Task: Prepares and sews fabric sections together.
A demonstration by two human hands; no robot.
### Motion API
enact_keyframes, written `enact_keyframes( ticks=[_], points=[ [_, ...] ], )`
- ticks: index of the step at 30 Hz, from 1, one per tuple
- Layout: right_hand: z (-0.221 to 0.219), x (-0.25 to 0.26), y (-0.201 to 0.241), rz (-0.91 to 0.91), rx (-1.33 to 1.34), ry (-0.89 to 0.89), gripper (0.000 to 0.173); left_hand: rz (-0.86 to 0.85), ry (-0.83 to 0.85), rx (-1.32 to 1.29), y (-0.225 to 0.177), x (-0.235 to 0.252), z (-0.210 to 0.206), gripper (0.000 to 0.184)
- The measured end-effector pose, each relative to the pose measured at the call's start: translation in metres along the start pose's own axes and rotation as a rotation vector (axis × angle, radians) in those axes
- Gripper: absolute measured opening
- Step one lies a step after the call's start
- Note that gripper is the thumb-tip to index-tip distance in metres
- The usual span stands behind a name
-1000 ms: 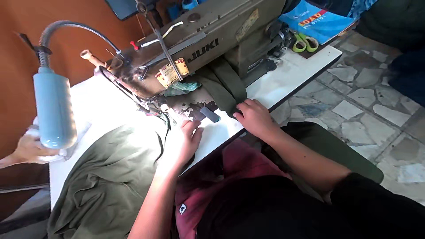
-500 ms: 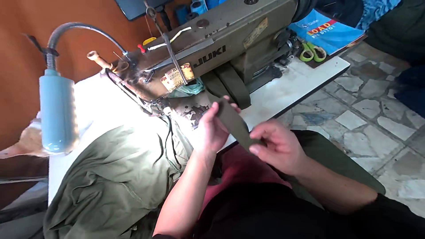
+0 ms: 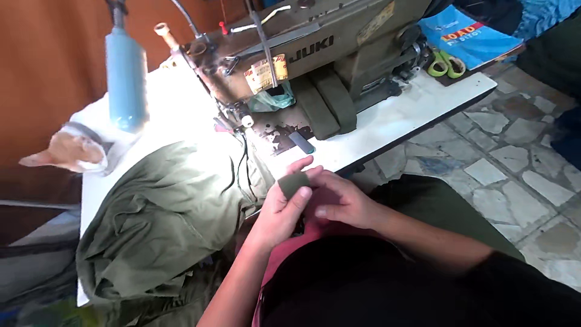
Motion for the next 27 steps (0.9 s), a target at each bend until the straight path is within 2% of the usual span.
enact_keyframes(
  ticks=[2, 5, 8, 10, 13, 14, 15, 18, 19, 27],
  points=[
    [-0.014, 0.014, 0.018, 0.109, 0.084, 0.038, 0.026, -0.033, -0.015, 0.004, -0.006, -0.006, 0.001, 0.055],
    [-0.042, 0.018, 0.019, 0.074, 0.113, 0.197, 0.024, -0.098, -0.103, 0.062, -0.018, -0.016, 0.020, 0.047],
    [-0.052, 0.018, 0.020, 0.006, 0.336, 0.279, 0.018, -0.084, -0.114, 0.096, -0.017, -0.027, 0.027, 0.040],
    [-0.050, 0.022, 0.028, 0.012, 0.423, 0.232, 0.021, -0.053, -0.109, 0.018, -0.010, -0.032, 0.022, 0.045],
    [-0.040, 0.029, 0.035, 0.016, 0.368, 0.033, 0.005, 0.012, -0.162, -0.164, 0.001, -0.033, 0.015, 0.058],
    [-0.037, 0.030, 0.037, -0.004, 0.342, -0.009, 0.007, 0.029, -0.197, -0.194, 0.002, -0.033, 0.014, 0.059],
    [-0.035, 0.031, 0.038, -0.021, 0.325, -0.028, 0.010, 0.023, -0.243, -0.195, 0.003, -0.033, 0.016, 0.053],
    [-0.030, 0.031, 0.036, -0.077, 0.286, -0.058, 0.010, -0.037, -0.385, -0.100, 0.000, -0.032, 0.028, 0.017],
    [-0.028, 0.030, 0.035, -0.093, 0.274, -0.072, 0.010, -0.034, -0.419, -0.084, 0.000, -0.033, 0.031, 0.013],
    [-0.020, 0.033, 0.035, -0.102, 0.253, -0.153, 0.005, 0.003, -0.460, 0.032, -0.005, -0.030, 0.035, 0.010]
  ],
)
Point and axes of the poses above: each hand's wrist, its own x-axis towards the middle knuckle, its own z-axis out of the back of the hand, y = z × x, the point moved 8 cm from there along x, towards the middle knuckle, and after that the axes turned 12 degrees about -z, right-handed, at the moved point
